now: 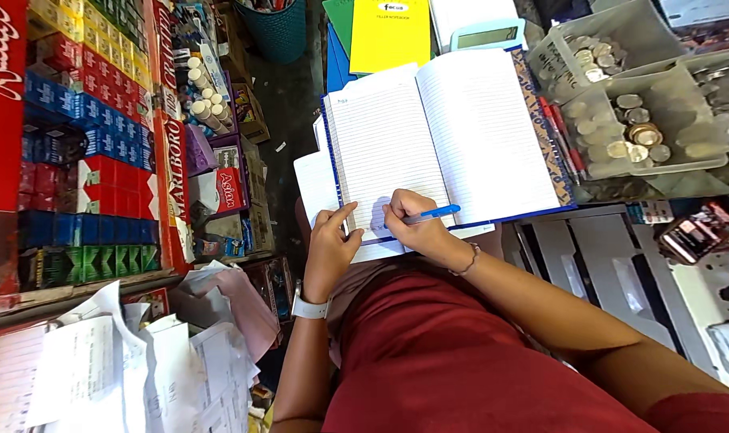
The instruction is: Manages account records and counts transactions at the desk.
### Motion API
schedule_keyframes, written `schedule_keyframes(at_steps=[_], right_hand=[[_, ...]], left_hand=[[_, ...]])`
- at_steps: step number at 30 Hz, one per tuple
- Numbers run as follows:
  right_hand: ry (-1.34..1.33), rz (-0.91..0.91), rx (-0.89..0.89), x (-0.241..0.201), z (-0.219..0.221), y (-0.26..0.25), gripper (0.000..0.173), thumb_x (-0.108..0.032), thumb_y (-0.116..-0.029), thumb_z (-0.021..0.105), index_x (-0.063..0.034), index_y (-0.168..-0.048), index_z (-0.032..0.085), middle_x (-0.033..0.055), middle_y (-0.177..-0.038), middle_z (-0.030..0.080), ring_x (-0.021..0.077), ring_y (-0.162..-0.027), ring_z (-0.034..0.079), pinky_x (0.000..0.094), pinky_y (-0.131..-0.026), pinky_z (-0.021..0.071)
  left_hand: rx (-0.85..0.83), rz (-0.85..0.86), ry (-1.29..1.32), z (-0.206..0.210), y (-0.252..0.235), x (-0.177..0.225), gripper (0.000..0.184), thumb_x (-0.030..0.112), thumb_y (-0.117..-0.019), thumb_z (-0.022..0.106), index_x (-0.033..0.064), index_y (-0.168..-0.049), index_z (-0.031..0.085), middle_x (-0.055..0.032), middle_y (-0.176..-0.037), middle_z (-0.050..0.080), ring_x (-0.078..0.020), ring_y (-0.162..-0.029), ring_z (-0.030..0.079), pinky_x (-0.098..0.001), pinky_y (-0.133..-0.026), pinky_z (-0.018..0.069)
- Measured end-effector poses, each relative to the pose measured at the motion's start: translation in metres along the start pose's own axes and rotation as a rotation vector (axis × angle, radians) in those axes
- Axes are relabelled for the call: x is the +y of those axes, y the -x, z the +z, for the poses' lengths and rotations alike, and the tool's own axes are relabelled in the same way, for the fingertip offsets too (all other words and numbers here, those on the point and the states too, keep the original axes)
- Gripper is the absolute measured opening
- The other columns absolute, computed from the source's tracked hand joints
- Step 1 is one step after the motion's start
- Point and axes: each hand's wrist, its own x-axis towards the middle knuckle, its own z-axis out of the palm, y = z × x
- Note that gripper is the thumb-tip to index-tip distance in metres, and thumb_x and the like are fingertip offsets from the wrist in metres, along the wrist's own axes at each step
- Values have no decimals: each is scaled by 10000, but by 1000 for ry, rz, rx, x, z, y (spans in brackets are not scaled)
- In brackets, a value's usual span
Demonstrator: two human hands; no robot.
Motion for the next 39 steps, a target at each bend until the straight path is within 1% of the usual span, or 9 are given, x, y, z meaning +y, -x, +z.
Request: schedule_keyframes(at_steps=[10, 13, 15, 18, 21, 26, 28, 32, 39], right_hand=[[7, -18, 18, 0, 1, 2, 265, 8, -859, 555, -78, -646, 423, -14, -643, 433, 1, -570, 401, 125, -519, 319], [55, -21, 4, -2, -1, 2, 258, 7, -865, 563, -62, -652, 436, 3, -654, 445, 11, -584, 410, 127, -528, 330], [55, 22, 20, -3, -3, 1, 267, -8, -862, 579, -70, -641, 441, -6, -640, 456, 3, -566, 417, 129, -515, 334], [-20, 109, 42, -2, -4, 0, 288, -19, -875, 578, -107, -654, 416, -35, -623, 443, -10, -518, 418, 126, -483, 358], [7, 55, 29, -1, -3, 1, 272, -9, -869, 569, -85, -650, 428, -21, -640, 441, -2, -555, 403, 129, -509, 327], [2, 31, 20, 0, -3, 2, 267, 0, -879, 558, -82, -660, 430, -22, -645, 432, -7, -563, 394, 122, -515, 317], [-13, 30, 37, 1, -3, 2, 272, 1, -866, 562, -89, -647, 427, -30, -631, 433, -13, -549, 391, 120, -505, 316], [-16, 1, 46, 2, -3, 2, 264, 6, -868, 559, -82, -658, 426, -24, -640, 434, -6, -561, 396, 123, -517, 323], [-20, 26, 40, 1, -3, 2, 266, 7, -851, 558, -89, -643, 424, -30, -635, 432, -12, -562, 396, 120, -516, 318]], left_hand=[[0, -1, 11, 0, 1, 0, 455, 110, -914, 724, 91, -1363, 655, -129, -1043, 575, -48, -654, 555, -167, -584, 487], [-4, -12, 2, 0, 0, 1, 456, 112, -914, 725, 90, -1364, 653, -126, -1036, 567, -48, -651, 548, -168, -581, 480], [-5, -15, -3, 0, 0, 1, 457, 119, -917, 723, 98, -1368, 652, -124, -1033, 569, -47, -645, 545, -169, -579, 479], [-12, -18, -6, 0, 0, 1, 456, 124, -920, 725, 105, -1370, 653, -125, -1037, 574, -55, -650, 554, -177, -587, 490], [-7, -16, -5, 0, 0, 1, 462, 121, -917, 725, 104, -1372, 650, -124, -1033, 569, -53, -647, 553, -171, -584, 490], [-11, -19, -8, 0, 0, 1, 457, 118, -917, 726, 96, -1368, 653, -127, -1040, 573, -54, -649, 553, -172, -588, 489], [-14, -23, -5, 0, 0, 1, 455, 125, -923, 723, 97, -1372, 650, -128, -1042, 568, -56, -649, 554, -173, -589, 491], [-13, -22, 7, 0, 0, 0, 461, 129, -923, 722, 95, -1376, 645, -143, -1047, 578, -69, -662, 567, -193, -593, 501], [-12, -27, -7, 0, 0, 1, 463, 121, -921, 725, 89, -1375, 644, -148, -1054, 579, -77, -672, 575, -193, -604, 506]])
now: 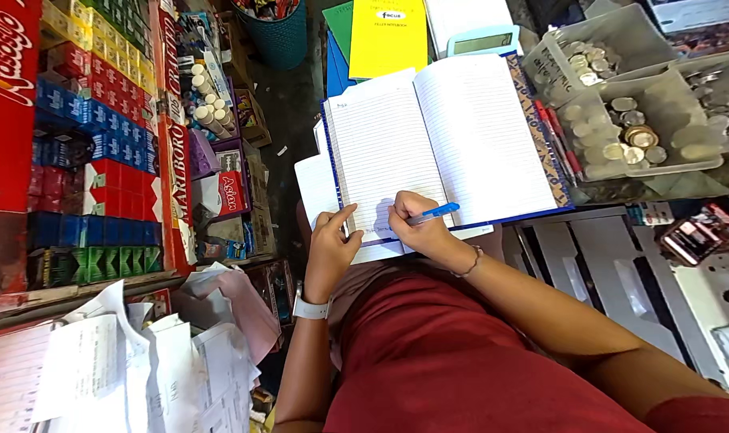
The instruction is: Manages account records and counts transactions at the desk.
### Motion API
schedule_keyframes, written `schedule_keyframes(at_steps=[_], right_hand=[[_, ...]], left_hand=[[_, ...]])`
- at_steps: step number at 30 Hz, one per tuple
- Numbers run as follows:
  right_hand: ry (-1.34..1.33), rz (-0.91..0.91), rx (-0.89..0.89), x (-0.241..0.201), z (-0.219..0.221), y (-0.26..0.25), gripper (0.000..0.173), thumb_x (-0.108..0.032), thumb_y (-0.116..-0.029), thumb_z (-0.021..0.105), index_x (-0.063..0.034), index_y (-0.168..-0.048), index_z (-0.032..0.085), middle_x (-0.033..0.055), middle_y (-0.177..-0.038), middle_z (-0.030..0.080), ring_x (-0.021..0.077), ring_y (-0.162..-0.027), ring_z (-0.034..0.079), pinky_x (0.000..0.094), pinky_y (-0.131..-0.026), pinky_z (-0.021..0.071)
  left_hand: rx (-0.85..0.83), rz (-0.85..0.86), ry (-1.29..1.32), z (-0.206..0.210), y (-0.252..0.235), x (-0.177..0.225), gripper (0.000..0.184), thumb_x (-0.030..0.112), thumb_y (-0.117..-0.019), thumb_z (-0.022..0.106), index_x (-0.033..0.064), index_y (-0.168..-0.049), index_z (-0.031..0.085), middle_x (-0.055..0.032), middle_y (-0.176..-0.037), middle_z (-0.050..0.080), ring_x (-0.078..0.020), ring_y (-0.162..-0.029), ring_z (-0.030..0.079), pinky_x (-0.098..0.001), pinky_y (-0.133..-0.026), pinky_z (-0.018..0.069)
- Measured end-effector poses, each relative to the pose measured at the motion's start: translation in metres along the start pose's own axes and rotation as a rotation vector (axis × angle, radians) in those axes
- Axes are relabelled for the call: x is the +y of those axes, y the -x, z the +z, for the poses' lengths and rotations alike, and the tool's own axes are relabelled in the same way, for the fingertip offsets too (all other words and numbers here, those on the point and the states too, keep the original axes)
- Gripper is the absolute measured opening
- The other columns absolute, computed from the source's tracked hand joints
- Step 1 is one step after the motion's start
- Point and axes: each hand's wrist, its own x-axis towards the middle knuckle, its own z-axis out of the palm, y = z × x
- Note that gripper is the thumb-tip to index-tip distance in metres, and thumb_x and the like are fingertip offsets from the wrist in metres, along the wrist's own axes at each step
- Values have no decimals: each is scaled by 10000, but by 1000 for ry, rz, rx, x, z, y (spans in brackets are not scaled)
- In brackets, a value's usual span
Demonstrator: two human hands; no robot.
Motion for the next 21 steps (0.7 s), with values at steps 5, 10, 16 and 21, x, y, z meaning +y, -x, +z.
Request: schedule_keyframes(at_steps=[5, 10, 16, 21], right_hand=[[-46, 65, 38, -4, -8, -1, 287, -14, -889, 565, -123, -674, 410, -56, -612, 421, -17, -511, 391, 126, -480, 332], [-63, 96, 56, -2, -13, 1, 295, -14, -874, 582, -130, -663, 413, -64, -596, 433, -21, -489, 418, 121, -470, 370], [-76, 113, 47, 0, -10, 1, 291, -17, -882, 591, -125, -675, 418, -61, -599, 439, -18, -491, 428, 126, -472, 387], [-13, 67, 30, 3, -10, 3, 282, -19, -865, 599, -101, -653, 432, -37, -622, 450, -8, -527, 423, 128, -490, 360]], left_hand=[[-12, -5, 12, -1, 0, 1, 466, 121, -926, 715, 89, -1384, 638, -139, -1045, 570, -63, -664, 559, -181, -599, 493], [46, 26, -33, 4, 0, 1, 471, 128, -887, 683, 91, -1356, 657, -120, -999, 581, -50, -637, 538, -174, -572, 464], [263, -19, -138, 32, 5, 9, 608, 438, -843, 806, 102, -1330, 664, -140, -1057, 589, -149, -737, 560, -298, -642, 506], [293, -6, -190, 38, 6, 10, 624, 384, -834, 831, 90, -1351, 643, -197, -1122, 595, -264, -884, 633, -401, -736, 564]])
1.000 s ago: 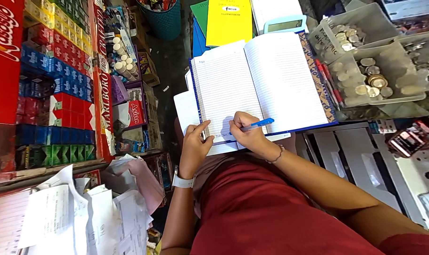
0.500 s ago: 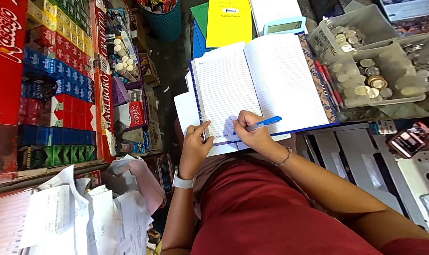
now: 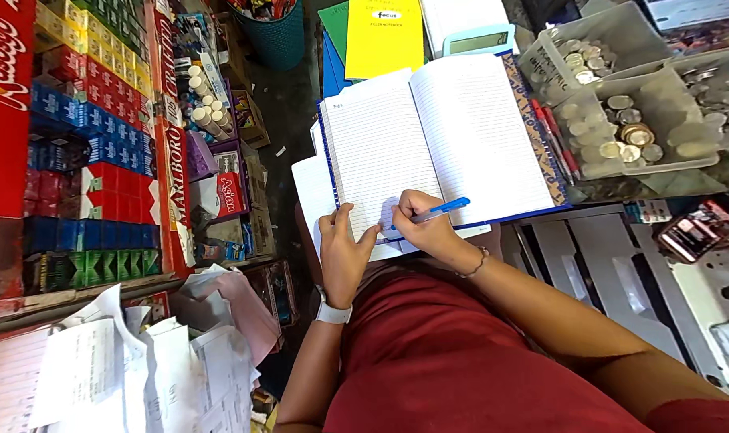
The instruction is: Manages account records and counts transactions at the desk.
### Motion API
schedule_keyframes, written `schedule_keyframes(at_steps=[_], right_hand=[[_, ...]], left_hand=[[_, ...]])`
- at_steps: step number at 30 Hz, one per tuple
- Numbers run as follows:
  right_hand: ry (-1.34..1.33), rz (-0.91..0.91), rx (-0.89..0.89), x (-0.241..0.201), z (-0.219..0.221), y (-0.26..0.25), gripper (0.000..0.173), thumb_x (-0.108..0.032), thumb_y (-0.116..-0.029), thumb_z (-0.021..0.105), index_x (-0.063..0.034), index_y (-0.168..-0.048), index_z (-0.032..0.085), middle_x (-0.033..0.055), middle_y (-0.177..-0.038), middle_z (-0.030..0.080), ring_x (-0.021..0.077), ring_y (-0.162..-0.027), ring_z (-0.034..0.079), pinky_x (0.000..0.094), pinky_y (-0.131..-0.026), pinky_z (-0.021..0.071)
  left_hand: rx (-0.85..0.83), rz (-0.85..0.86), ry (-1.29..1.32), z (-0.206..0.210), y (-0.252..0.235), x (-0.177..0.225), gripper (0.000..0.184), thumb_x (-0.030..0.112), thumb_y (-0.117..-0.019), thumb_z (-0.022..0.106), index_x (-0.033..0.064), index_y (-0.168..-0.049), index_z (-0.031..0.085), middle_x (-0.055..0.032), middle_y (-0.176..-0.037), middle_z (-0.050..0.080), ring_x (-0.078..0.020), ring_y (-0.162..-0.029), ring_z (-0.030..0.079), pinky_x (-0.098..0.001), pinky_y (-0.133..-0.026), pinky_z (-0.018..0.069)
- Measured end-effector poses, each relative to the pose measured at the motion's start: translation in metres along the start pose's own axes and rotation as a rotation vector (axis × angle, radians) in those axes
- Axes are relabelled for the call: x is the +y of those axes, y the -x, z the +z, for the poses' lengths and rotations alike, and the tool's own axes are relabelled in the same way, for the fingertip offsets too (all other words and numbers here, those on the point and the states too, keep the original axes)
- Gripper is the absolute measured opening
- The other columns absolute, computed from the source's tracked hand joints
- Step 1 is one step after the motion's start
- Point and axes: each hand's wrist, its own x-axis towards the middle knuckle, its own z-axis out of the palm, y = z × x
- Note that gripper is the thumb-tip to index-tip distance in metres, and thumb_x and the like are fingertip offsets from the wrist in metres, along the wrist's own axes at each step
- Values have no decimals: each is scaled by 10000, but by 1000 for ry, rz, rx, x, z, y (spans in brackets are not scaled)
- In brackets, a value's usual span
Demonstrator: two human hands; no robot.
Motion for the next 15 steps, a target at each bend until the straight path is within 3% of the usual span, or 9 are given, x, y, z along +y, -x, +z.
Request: schedule_keyframes(at_steps=[15], right_hand=[[22, -10, 10, -3, 1, -1, 281, -2, -880, 575, -99, -670, 415, -34, -638, 430, -18, -538, 394, 114, -497, 331]], left_hand=[[-4, -4, 5, 0, -1, 0, 633, 393, -834, 831, 97, -1357, 635, -191, -1124, 593, -258, -892, 626, -392, -744, 558]])
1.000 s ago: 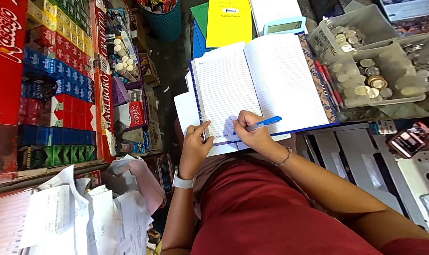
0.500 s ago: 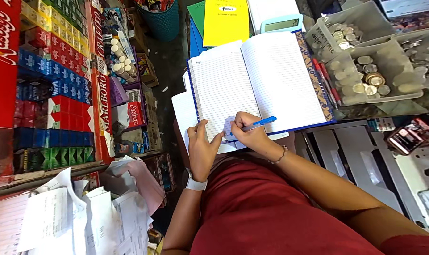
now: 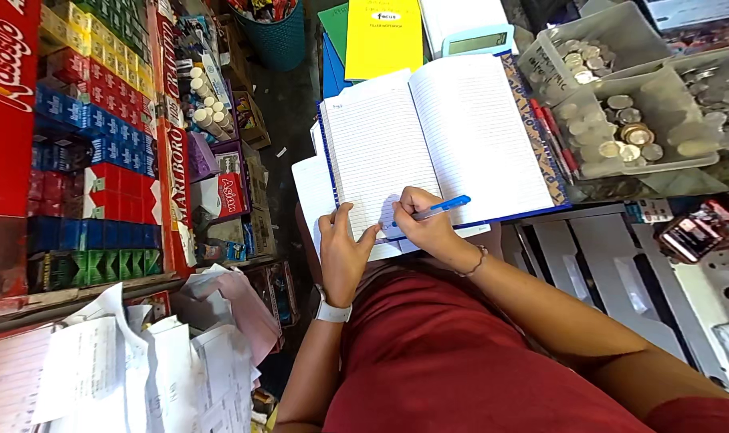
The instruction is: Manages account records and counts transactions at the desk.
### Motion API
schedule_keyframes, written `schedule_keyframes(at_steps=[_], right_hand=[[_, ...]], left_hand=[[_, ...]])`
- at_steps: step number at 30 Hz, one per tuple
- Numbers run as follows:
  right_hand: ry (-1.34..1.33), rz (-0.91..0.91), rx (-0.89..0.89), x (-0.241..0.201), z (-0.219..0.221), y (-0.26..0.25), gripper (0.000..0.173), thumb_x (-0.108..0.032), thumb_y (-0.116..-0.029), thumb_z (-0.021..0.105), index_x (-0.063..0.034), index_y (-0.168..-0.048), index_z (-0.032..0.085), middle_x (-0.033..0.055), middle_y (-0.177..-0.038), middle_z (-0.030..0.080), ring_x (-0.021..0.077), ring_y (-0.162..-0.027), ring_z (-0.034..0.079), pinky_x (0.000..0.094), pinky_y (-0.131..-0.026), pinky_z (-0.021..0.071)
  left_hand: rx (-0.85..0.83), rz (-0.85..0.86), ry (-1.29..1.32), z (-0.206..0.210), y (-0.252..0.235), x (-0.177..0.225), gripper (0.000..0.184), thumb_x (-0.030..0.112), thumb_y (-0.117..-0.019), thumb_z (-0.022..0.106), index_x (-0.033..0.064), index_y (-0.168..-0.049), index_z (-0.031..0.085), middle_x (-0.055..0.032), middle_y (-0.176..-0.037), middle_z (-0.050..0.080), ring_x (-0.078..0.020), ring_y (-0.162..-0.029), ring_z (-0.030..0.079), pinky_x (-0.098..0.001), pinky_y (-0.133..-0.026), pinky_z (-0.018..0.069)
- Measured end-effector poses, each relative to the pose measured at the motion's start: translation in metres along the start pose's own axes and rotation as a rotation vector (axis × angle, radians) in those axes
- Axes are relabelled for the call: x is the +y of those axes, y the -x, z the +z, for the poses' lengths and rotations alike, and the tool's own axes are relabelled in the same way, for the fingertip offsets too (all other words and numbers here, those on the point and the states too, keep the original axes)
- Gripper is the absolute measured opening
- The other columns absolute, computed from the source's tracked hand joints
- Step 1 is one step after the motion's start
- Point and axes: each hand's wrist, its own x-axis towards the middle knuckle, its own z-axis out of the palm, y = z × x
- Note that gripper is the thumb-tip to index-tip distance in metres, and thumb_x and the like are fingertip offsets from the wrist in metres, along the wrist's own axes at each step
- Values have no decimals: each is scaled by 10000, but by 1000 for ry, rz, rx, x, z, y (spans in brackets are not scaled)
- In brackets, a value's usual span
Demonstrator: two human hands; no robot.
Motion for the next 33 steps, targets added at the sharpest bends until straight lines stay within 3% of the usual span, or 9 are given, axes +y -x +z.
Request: schedule_keyframes(at_steps=[3, 6, 12, 21, 26, 30, 33], right_hand=[[96, -37, -20, -2, -1, 1, 258, -19, -884, 588, -61, -669, 449, 3, -661, 451, 13, -577, 420, 132, -523, 343], [13, 45, 0, 0, -4, 0, 278, -30, -888, 591, -100, -676, 427, -28, -628, 456, -1, -517, 442, 134, -485, 386], [31, -4, -17, 3, -3, 1, 276, -17, -867, 584, -95, -655, 424, -27, -635, 439, -4, -542, 406, 131, -497, 334], [47, -13, -24, 1, -4, -1, 276, -14, -889, 579, -85, -672, 424, -21, -650, 432, -5, -556, 397, 124, -508, 324], [29, 72, -10, 1, -8, -1, 287, -41, -888, 595, -107, -668, 423, -31, -612, 462, 2, -507, 458, 145, -480, 406], [33, 19, -23, 2, -7, 0, 282, -25, -875, 581, -100, -656, 418, -33, -626, 429, -6, -535, 395, 131, -495, 326], [43, 12, -16, 2, -6, 0, 288, -21, -877, 581, -99, -654, 414, -31, -628, 431, -9, -533, 400, 126, -492, 329]], left_hand=[[-6, -7, -3, 0, 0, 0, 631, 386, -835, 832, 95, -1359, 634, -196, -1129, 590, -261, -900, 630, -393, -748, 560], [-9, -12, -10, -1, 0, 2, 634, 384, -831, 836, 94, -1358, 635, -194, -1126, 593, -265, -896, 632, -398, -747, 562], [-12, -14, -18, -1, 0, 2, 630, 384, -833, 836, 100, -1358, 634, -190, -1117, 592, -257, -888, 628, -388, -744, 558], [-3, -2, -7, -1, 0, 1, 625, 379, -842, 827, 86, -1359, 633, -206, -1136, 597, -273, -896, 639, -411, -746, 566], [-14, -14, -21, -1, -1, 2, 634, 374, -835, 833, 90, -1365, 630, -205, -1141, 597, -274, -892, 641, -406, -747, 565], [-17, -16, -19, -2, 0, 1, 628, 379, -841, 828, 88, -1362, 629, -199, -1137, 593, -271, -897, 632, -405, -748, 560], [-18, -11, -23, -2, -1, 2, 629, 378, -836, 832, 83, -1356, 633, -203, -1133, 597, -270, -895, 635, -407, -751, 560]])
